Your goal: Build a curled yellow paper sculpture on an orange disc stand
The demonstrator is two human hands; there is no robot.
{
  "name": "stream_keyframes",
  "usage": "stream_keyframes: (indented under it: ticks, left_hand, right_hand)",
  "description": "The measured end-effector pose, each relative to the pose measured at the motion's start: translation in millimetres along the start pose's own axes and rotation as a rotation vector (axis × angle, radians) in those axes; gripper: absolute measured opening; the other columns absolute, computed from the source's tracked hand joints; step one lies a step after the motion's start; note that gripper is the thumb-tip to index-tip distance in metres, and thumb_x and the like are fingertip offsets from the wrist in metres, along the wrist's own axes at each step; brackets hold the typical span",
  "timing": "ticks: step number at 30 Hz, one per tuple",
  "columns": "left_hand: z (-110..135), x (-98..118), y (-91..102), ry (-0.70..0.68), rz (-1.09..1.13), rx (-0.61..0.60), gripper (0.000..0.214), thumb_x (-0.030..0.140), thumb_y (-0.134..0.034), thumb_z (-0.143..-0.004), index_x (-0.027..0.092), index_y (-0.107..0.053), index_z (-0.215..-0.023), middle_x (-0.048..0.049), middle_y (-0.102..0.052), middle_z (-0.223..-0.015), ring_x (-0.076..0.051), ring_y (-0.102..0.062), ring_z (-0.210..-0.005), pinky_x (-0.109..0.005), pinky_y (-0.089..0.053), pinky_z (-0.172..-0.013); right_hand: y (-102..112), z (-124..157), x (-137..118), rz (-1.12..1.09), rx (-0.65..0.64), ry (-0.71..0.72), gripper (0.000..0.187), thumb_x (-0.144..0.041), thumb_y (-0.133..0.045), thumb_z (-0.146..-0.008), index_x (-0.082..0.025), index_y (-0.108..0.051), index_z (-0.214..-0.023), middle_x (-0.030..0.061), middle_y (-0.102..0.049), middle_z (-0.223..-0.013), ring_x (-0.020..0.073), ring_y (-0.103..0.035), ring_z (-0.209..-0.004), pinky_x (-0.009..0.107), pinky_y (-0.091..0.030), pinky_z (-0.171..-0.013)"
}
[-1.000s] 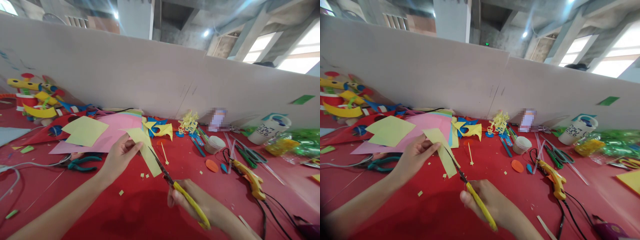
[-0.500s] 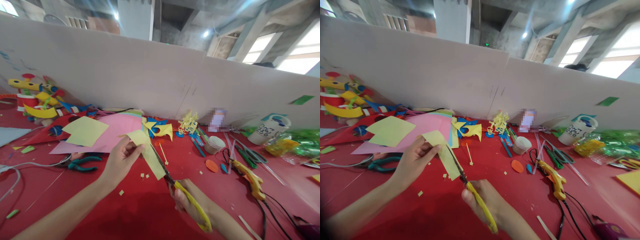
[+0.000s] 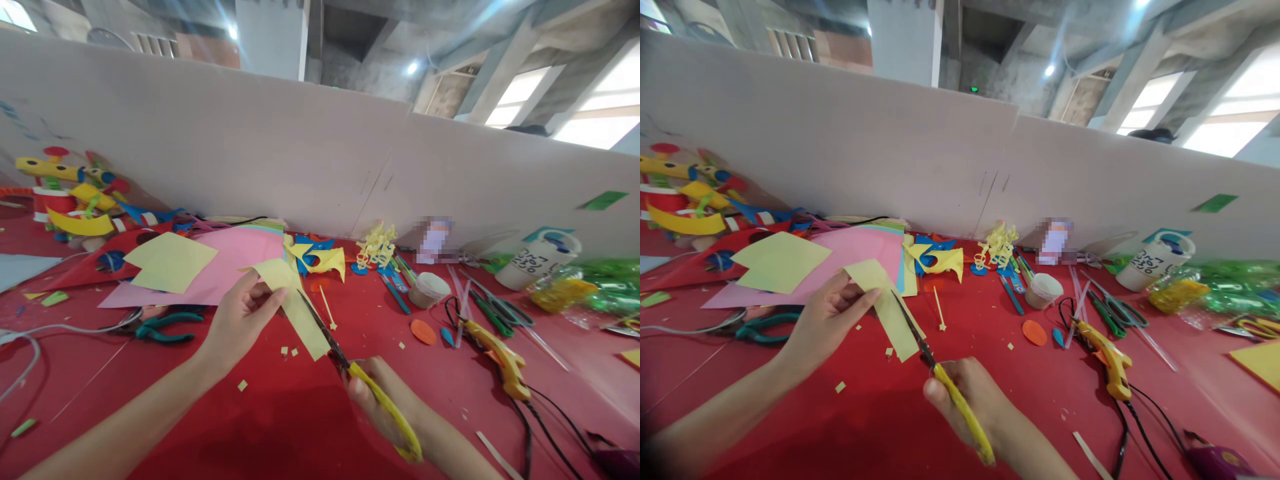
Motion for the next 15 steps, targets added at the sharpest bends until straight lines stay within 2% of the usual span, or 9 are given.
stream_keyframes:
  ticks: [5, 8, 11, 15]
  left_hand:
    - [-5.6, -3.5, 6.2, 0.048, 0.168, 0.019, 0.012, 0.026, -0.060, -0.076, 0.018, -0.052, -0.081, 0.0018, -0.059, -0.069, -0.013, -0.058, -0.064, -0.023, -0.050, -0.058]
    - [-8.2, -3.3, 6.2, 0.064, 0.226, -0.008, 0.026, 0.024, -0.060, -0.077, 0.021, -0.051, -0.101, -0.0003, -0.063, -0.077, -0.013, -0.061, -0.069, -0.023, -0.052, -0.060]
    - [-8.8, -0.5, 4.1, 0.046, 0.235, -0.027, 0.054, 0.020, -0.060, -0.077, 0.024, -0.035, -0.124, -0.0022, -0.066, -0.082, -0.016, -0.064, -0.072, -0.027, -0.055, -0.065]
    - [-6.1, 0.0, -1.5, 0.041, 0.227, -0.033, 0.078, 0.018, -0.060, -0.076, 0.026, -0.012, -0.136, -0.0007, -0.067, -0.077, -0.017, -0.066, -0.071, -0.030, -0.057, -0.065]
  right_hand:
    - [1.5, 0.6, 2.7, 0.036, 0.004, 0.003, 0.057, -0.073, -0.026, -0.077, -0.020, -0.025, -0.056, -0.0065, -0.020, -0.053, 0.0065, -0.018, -0.048, 0.022, -0.013, -0.041]
    - [1.2, 1.9, -5.5, 0.069, -0.013, 0.031, 0.058, -0.073, -0.022, -0.077, -0.020, -0.026, -0.056, -0.0064, -0.022, -0.050, 0.0065, -0.019, -0.046, 0.022, -0.014, -0.040]
    - [3.0, 4.4, -17.3, 0.117, -0.014, 0.049, 0.059, -0.071, -0.017, -0.080, -0.019, -0.033, -0.056, -0.0044, -0.031, -0.051, 0.0075, -0.026, -0.046, 0.022, -0.021, -0.042]
    - [0.7, 7.1, -24.4, 0.167, -0.066, 0.063, 0.062, -0.067, -0.016, -0.083, -0.017, -0.044, -0.059, 0.0000, -0.043, -0.057, 0.0100, -0.037, -0.054, 0.022, -0.031, -0.049]
Point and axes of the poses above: each hand's wrist, its own z-axis away from the middle knuckle, its own y-axis out of the back of the hand, x = y × z, the point moved 8 cm from there along -z, towards the middle knuckle
